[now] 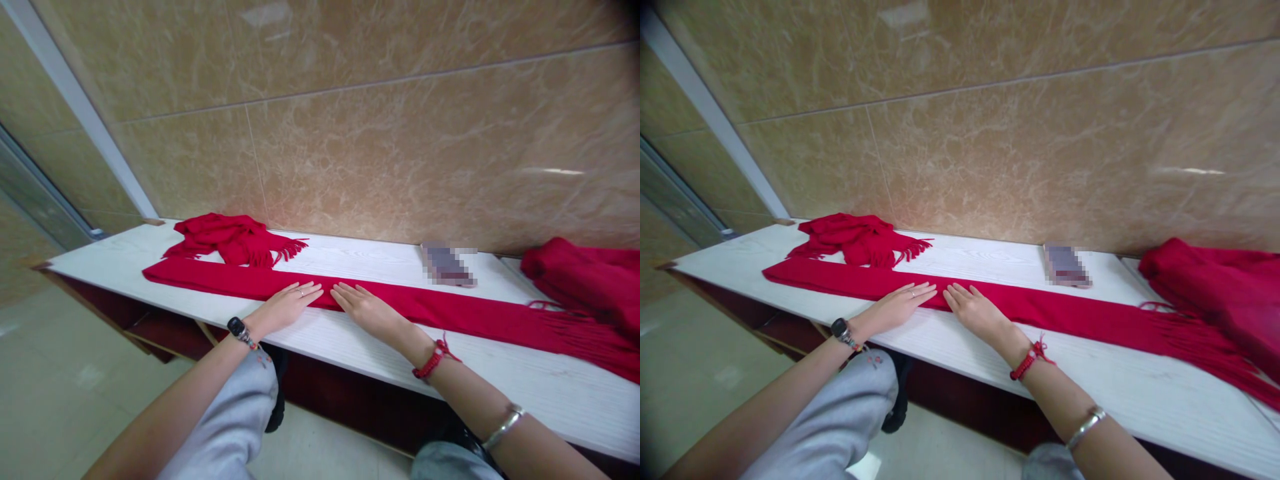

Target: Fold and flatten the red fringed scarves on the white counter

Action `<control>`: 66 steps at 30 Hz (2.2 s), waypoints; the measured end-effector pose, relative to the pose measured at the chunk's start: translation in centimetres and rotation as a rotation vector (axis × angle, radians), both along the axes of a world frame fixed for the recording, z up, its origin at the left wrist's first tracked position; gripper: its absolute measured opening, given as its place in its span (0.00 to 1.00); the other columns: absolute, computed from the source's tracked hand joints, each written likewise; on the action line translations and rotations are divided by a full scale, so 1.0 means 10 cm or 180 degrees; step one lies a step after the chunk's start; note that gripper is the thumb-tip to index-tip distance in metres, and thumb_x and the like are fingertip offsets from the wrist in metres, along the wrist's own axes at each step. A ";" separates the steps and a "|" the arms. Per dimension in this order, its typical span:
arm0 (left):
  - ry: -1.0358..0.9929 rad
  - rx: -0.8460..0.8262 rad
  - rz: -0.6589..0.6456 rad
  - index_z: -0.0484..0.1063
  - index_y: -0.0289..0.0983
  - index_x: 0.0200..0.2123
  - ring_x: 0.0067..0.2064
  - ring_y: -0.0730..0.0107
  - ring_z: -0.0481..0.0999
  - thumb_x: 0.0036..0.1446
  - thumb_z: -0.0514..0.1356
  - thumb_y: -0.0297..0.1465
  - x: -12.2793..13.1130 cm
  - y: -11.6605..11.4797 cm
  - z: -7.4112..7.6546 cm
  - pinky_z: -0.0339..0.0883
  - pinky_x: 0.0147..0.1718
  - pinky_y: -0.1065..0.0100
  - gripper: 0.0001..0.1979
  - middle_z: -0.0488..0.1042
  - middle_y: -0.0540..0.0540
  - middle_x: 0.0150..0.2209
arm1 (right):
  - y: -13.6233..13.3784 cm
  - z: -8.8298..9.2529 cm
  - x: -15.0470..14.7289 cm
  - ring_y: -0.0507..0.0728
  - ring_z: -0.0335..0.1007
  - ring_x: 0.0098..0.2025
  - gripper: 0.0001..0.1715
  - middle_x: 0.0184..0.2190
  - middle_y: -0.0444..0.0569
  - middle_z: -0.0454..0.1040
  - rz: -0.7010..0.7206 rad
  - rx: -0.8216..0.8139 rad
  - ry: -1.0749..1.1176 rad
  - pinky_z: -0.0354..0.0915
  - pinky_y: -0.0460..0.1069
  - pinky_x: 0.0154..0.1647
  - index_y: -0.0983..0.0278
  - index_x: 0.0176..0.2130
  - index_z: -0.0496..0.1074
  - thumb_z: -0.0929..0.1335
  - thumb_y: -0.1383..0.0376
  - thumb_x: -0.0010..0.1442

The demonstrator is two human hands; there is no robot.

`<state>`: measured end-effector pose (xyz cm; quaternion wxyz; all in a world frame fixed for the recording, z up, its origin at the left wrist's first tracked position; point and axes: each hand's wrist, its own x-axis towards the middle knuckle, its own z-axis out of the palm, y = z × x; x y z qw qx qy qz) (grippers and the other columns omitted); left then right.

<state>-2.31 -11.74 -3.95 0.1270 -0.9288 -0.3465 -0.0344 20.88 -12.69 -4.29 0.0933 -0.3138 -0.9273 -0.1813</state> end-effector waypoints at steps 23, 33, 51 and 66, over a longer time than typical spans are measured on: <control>-0.0387 -0.0321 0.0100 0.49 0.43 0.60 0.63 0.66 0.46 0.63 0.42 0.38 0.25 -0.10 0.00 0.41 0.58 0.59 0.23 0.51 0.47 0.62 | -0.10 0.04 0.22 0.59 0.47 0.61 0.29 0.60 0.57 0.54 -0.0404 -0.0795 0.0268 0.50 0.59 0.59 0.69 0.60 0.51 0.53 0.58 0.64; -0.0441 -0.0460 0.0264 0.54 0.43 0.58 0.61 0.54 0.51 0.62 0.41 0.42 0.43 -0.04 -0.10 0.46 0.55 0.53 0.23 0.55 0.45 0.61 | -0.31 0.10 0.61 0.63 0.40 0.63 0.35 0.62 0.58 0.46 -0.1285 -0.1105 0.0040 0.49 0.65 0.57 0.68 0.61 0.47 0.53 0.51 0.62; -0.0378 -0.0241 -0.0127 0.55 0.36 0.58 0.62 0.60 0.51 0.62 0.43 0.38 1.05 -0.24 0.00 0.43 0.57 0.55 0.23 0.54 0.41 0.61 | -0.44 0.13 0.86 0.67 0.36 0.63 0.40 0.63 0.57 0.43 -0.1657 -0.1209 0.0097 0.46 0.68 0.56 0.66 0.63 0.44 0.52 0.46 0.60; -0.0559 -0.0276 0.0301 0.69 0.36 0.48 0.55 0.60 0.64 0.62 0.43 0.34 1.42 -0.18 0.15 0.54 0.51 0.57 0.19 0.69 0.42 0.51 | -0.62 0.08 1.70 0.64 0.37 0.64 0.35 0.63 0.56 0.42 -0.2243 -0.1209 -0.0023 0.47 0.65 0.58 0.68 0.62 0.44 0.51 0.52 0.63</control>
